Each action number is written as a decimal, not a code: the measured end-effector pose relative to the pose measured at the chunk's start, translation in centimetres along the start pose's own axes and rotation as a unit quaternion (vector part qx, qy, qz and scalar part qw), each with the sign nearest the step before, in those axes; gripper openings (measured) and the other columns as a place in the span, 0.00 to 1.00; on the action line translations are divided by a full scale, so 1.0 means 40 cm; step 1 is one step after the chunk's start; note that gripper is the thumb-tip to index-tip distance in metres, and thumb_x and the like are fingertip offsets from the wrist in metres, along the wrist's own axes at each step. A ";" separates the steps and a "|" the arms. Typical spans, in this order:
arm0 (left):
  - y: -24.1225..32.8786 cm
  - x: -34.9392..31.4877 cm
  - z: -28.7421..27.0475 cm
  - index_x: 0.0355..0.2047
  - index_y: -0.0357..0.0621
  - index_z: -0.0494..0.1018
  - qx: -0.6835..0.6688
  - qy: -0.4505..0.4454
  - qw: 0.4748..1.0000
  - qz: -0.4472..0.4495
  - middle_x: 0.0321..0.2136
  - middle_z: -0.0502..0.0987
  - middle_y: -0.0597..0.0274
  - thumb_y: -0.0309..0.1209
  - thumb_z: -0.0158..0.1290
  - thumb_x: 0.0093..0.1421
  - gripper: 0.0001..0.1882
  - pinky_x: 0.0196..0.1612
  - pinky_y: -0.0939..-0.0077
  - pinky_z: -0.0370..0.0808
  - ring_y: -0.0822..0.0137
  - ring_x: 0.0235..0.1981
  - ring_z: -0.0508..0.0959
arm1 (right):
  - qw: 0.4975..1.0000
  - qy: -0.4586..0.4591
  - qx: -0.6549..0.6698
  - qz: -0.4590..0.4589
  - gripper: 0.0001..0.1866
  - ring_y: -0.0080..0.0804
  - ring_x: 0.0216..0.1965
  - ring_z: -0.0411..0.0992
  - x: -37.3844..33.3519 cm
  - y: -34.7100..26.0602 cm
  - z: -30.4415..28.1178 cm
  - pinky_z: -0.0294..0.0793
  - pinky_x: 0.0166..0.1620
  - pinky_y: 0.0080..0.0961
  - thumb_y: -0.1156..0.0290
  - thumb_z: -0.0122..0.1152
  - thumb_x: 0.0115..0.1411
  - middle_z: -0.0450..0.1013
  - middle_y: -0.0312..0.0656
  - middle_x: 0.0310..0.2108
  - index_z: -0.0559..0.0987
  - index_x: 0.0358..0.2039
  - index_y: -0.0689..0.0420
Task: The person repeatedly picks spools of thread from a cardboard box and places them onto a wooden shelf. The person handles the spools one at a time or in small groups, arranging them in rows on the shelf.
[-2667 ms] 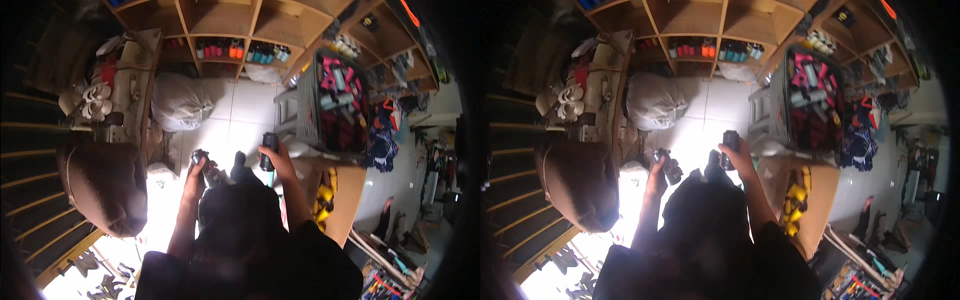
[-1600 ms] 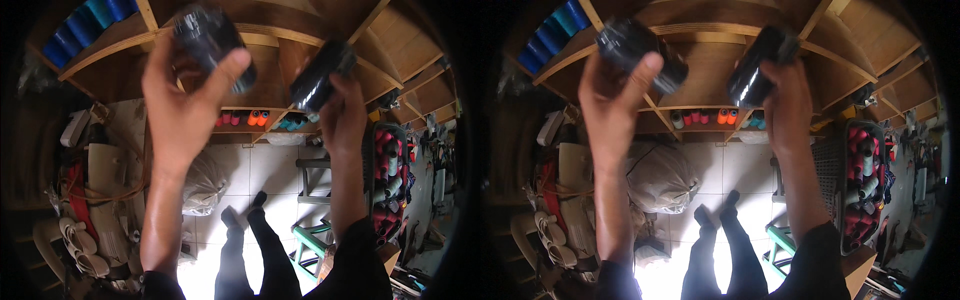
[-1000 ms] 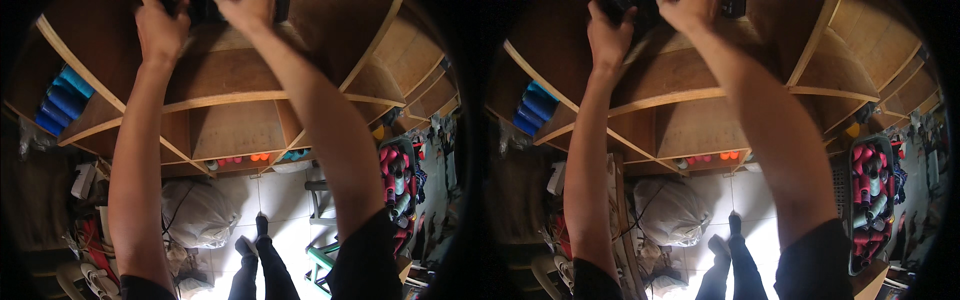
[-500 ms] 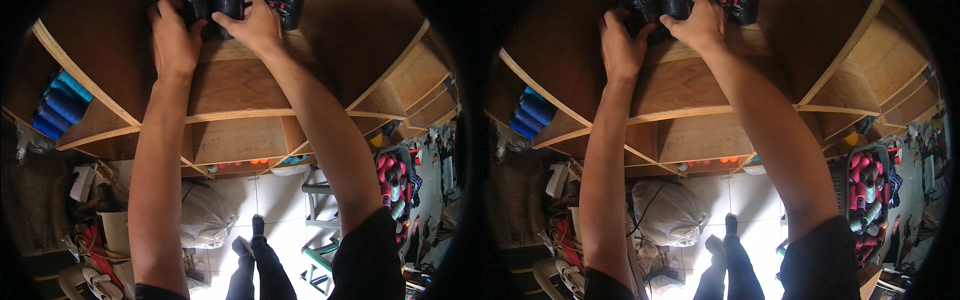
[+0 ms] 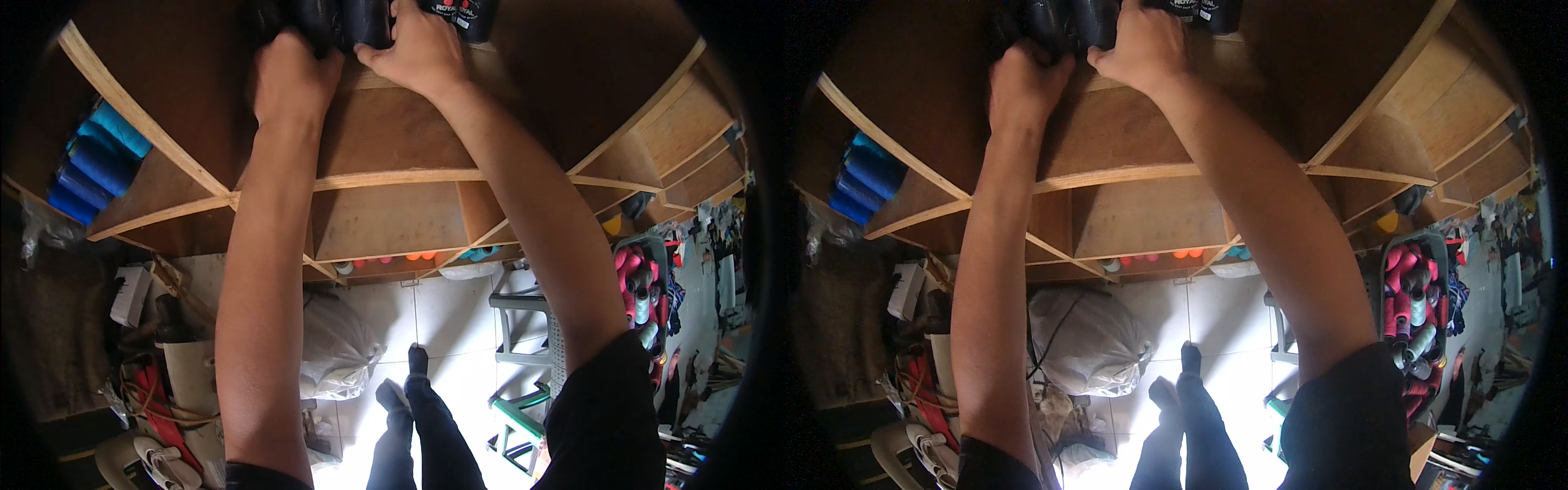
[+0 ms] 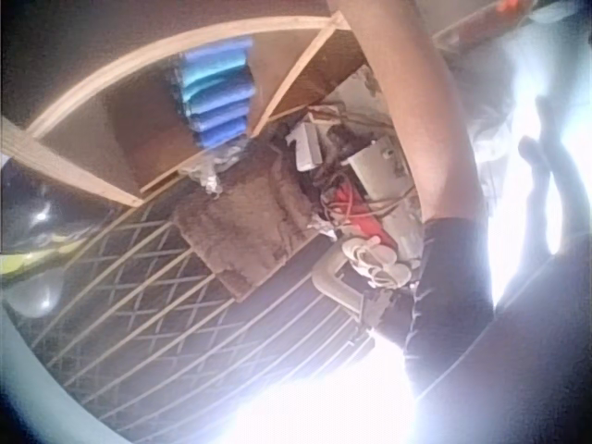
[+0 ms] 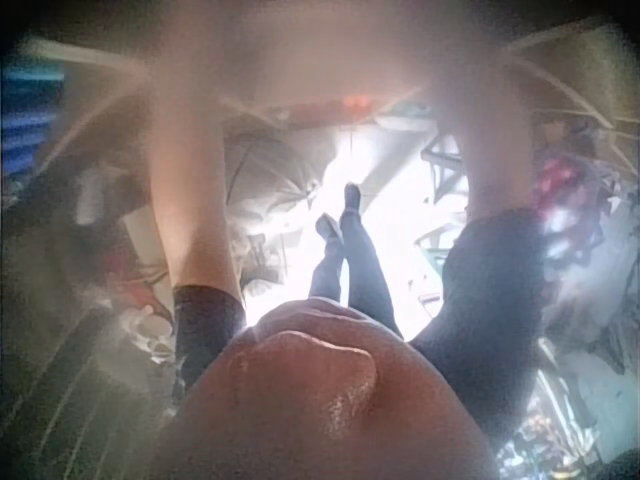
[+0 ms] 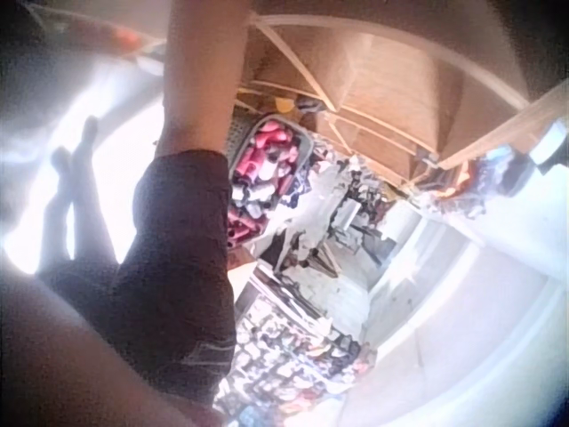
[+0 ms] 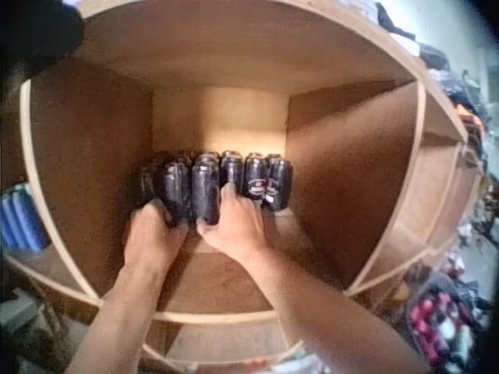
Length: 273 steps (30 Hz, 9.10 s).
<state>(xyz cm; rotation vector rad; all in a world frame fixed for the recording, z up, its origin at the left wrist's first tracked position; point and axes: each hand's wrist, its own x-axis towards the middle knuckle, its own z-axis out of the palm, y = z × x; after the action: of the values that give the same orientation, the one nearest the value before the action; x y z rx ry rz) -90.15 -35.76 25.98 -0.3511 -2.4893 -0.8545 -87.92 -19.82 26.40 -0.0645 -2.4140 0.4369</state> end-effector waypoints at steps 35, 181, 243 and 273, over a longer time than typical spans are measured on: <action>0.101 -0.251 -0.023 0.35 0.34 0.83 -0.152 0.151 0.917 0.338 0.22 0.81 0.60 0.29 0.60 0.63 0.08 0.28 0.76 0.73 0.79 0.23 0.73 | 0.912 -0.073 0.062 0.399 0.04 0.42 0.30 0.79 -1.690 -0.015 -0.364 0.78 0.36 0.34 0.77 0.67 0.53 0.79 0.44 0.25 0.83 0.31 0.60; 1.181 -2.173 -0.266 0.55 0.37 0.70 -0.072 -0.509 0.740 0.434 0.46 0.80 0.46 0.56 0.58 0.59 0.36 0.51 0.53 0.71 0.46 0.46 0.80 | 0.382 0.410 0.284 0.778 0.58 0.29 0.25 0.76 -2.702 -0.080 -1.731 0.76 0.30 0.24 0.60 0.82 0.46 0.79 0.48 0.39 0.54 0.70 0.59; 0.693 -1.945 -0.848 0.61 0.46 0.65 -0.555 -0.514 0.555 -0.347 0.36 0.79 0.58 0.55 0.47 0.69 0.31 0.35 0.75 0.76 0.70 0.34 0.79 | 0.516 -0.073 0.634 0.571 0.28 0.47 0.44 0.78 -2.158 -0.206 -1.505 0.77 0.52 0.43 0.61 0.57 0.59 0.77 0.52 0.44 0.67 0.59 0.56; 0.090 -0.814 -0.167 0.57 0.39 0.66 -0.534 -0.043 0.842 -0.054 0.49 0.73 0.60 0.38 0.66 0.59 0.31 0.54 0.73 0.69 0.69 0.49 0.73 | 0.711 0.004 0.613 0.345 0.31 0.42 0.48 0.77 -1.121 0.083 -0.248 0.74 0.56 0.40 0.65 0.56 0.61 0.75 0.51 0.49 0.63 0.64 0.57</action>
<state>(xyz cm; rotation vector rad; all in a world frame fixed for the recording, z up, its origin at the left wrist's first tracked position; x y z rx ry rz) -58.67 -39.91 15.53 -0.6027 -1.8462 -2.2655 -47.28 -20.90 4.81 -0.3666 -1.5253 2.2428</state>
